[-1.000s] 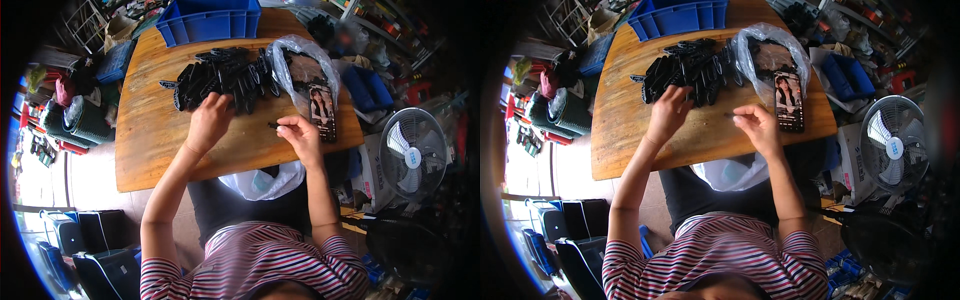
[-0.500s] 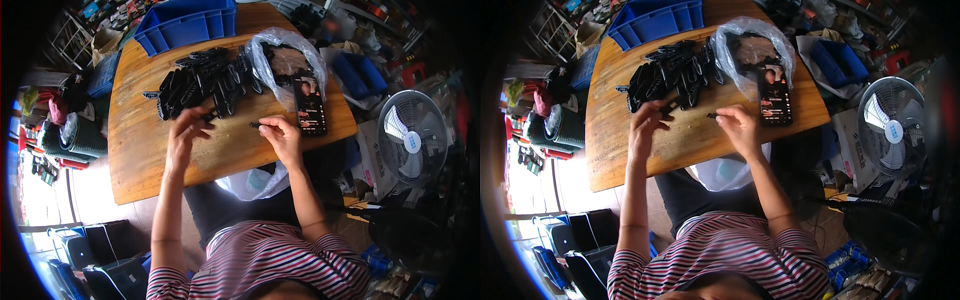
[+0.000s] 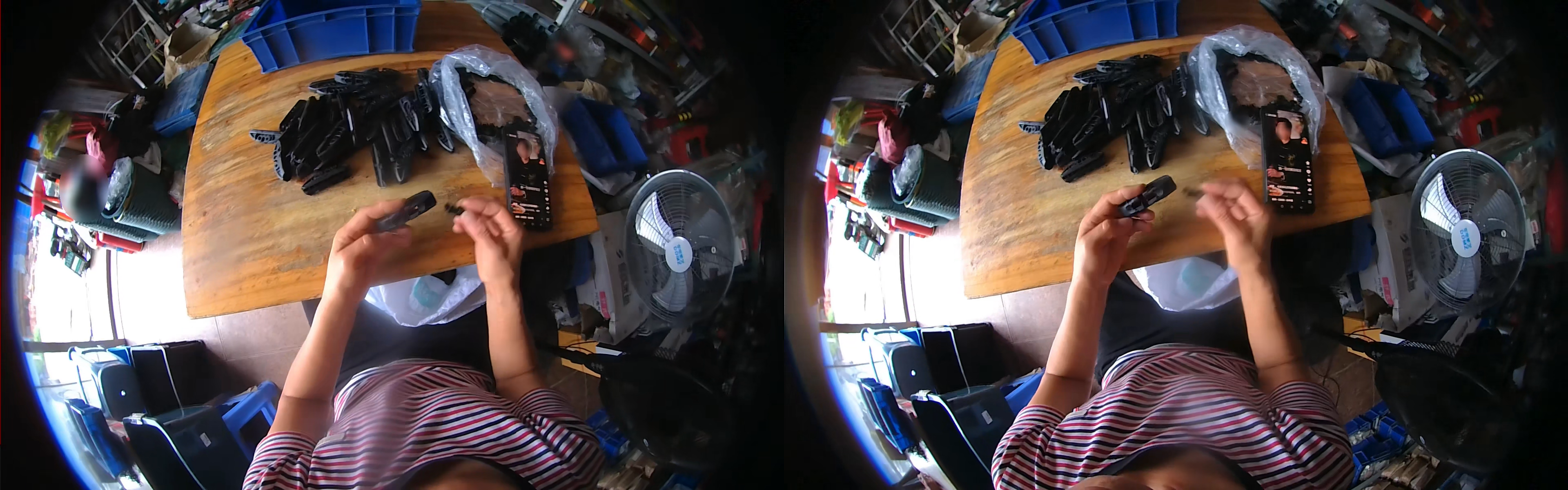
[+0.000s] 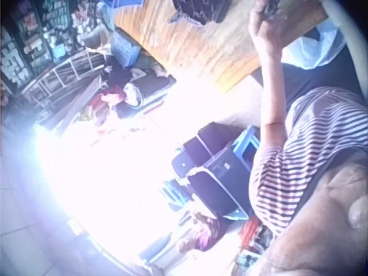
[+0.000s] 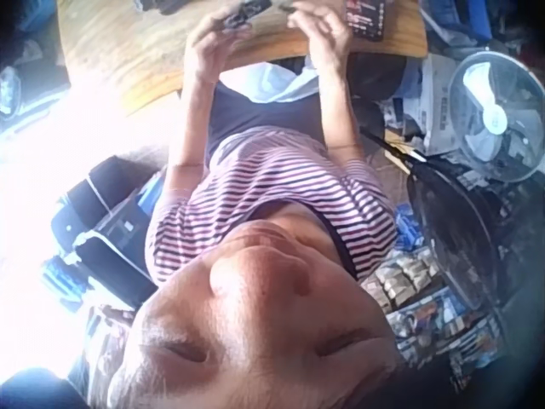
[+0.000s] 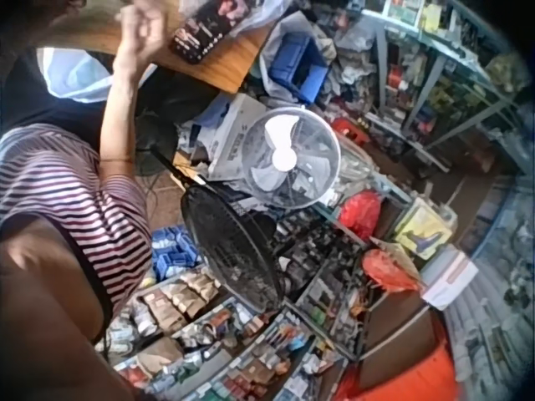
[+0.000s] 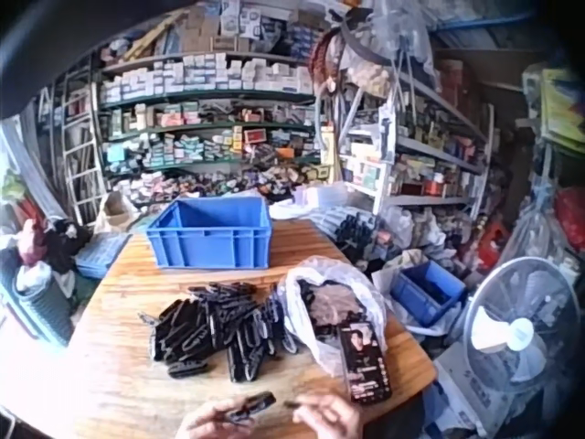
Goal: The person sorts and inspects black plastic industrial parts by hand on a wooden workbench.
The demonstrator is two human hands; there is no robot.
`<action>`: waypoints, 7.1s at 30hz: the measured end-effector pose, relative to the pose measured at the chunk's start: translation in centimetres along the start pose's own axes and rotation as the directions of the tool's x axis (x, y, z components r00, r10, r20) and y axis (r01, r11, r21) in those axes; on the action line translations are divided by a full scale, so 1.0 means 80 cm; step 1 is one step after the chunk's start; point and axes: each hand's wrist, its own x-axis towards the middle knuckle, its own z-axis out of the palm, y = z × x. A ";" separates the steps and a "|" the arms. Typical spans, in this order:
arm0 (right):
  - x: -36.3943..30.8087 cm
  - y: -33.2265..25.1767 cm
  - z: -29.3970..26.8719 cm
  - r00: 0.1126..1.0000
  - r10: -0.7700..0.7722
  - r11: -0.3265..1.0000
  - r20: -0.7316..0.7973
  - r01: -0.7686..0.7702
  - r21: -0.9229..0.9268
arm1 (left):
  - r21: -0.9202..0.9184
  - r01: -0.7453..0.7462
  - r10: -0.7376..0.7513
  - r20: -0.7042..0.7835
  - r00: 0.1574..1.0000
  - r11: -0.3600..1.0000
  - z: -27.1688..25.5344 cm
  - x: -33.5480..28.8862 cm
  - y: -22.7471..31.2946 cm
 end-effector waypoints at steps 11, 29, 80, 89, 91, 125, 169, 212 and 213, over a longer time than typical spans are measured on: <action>-0.033 -0.019 0.023 0.910 -0.268 0.816 0.318 0.390 -0.428 | 0.663 -0.256 0.292 0.060 0.955 0.703 0.027 -0.032 -0.023; -0.106 0.024 -0.064 0.906 -0.095 0.486 0.413 0.405 -0.775 | 0.908 -0.269 0.386 0.133 0.913 0.323 -0.003 -0.005 0.049; 0.015 -0.082 0.015 0.676 -0.411 0.540 0.612 0.721 -0.434 | 0.010 0.394 -0.388 0.190 0.902 0.919 0.010 0.005 0.016; 0.010 -0.071 0.031 0.593 -0.444 0.567 0.671 0.766 -0.302 | 0.033 0.263 -0.256 0.379 0.890 0.964 0.009 -0.012 0.004; 0.006 -0.070 0.029 0.596 -0.457 0.574 0.660 0.764 -0.293 | 0.033 0.285 -0.273 0.411 0.870 0.958 0.007 -0.013 0.008; -0.096 -0.006 -0.061 0.893 0.198 0.915 0.405 -0.020 -0.403 | 0.686 -0.547 0.004 0.622 0.783 0.480 0.044 -0.039 -0.001; 0.115 -0.108 -0.008 0.565 -0.434 0.207 0.701 0.820 -0.533 | 0.093 0.083 -0.101 0.205 0.973 0.992 0.000 0.048 0.027; -0.024 -0.064 -0.010 0.781 -0.196 0.669 0.593 0.548 -0.502 | 0.306 -0.040 -0.037 0.243 0.969 0.951 0.037 -0.027 0.001; -0.030 -0.060 -0.015 0.833 0.002 0.827 0.553 0.309 -0.470 | 0.561 -0.242 0.087 0.288 0.954 0.792 0.043 -0.033 -0.001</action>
